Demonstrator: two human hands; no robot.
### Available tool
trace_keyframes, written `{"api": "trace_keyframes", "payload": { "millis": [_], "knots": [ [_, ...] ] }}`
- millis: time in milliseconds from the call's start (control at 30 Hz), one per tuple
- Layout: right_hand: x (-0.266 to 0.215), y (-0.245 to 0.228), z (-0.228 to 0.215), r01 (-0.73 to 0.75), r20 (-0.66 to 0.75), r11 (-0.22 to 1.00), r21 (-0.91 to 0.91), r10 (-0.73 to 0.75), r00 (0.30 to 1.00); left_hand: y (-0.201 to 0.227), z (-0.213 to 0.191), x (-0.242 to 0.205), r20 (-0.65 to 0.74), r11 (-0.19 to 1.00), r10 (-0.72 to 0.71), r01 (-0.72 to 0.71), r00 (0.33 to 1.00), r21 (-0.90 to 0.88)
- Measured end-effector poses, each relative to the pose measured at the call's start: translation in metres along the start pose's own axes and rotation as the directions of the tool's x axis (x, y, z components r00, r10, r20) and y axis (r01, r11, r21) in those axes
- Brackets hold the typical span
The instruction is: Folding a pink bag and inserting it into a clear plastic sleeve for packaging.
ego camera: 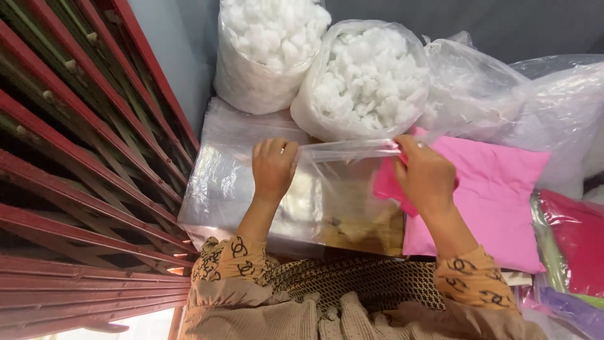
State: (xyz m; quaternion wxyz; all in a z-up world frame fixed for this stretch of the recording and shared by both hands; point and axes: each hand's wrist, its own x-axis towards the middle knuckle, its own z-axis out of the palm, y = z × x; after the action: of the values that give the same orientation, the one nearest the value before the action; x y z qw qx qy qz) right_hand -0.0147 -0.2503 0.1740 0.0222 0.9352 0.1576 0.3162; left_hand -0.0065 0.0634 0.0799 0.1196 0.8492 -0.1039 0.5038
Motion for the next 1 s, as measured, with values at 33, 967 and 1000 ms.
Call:
{"api": "trace_keyframes", "payload": {
  "millis": [33,967,1000],
  "knots": [
    [-0.016,-0.001,-0.011,0.003,0.0,1.0,0.0,-0.003,1.0,0.006,-0.018,0.005,-0.001,1.0,-0.003,0.003,1.0,0.001],
    [-0.074,-0.068,0.052,-0.209,0.196,0.745,0.634,0.107,0.975,-0.001,-0.01,-0.078,0.961,0.927,-0.268,0.254,-0.074,0.278],
    [-0.081,-0.089,0.087,-0.136,0.216,0.782,0.608,0.001,0.976,0.0,-0.007,-0.076,0.952,0.921,-0.287,0.243,-0.111,0.306]
  ]
}}
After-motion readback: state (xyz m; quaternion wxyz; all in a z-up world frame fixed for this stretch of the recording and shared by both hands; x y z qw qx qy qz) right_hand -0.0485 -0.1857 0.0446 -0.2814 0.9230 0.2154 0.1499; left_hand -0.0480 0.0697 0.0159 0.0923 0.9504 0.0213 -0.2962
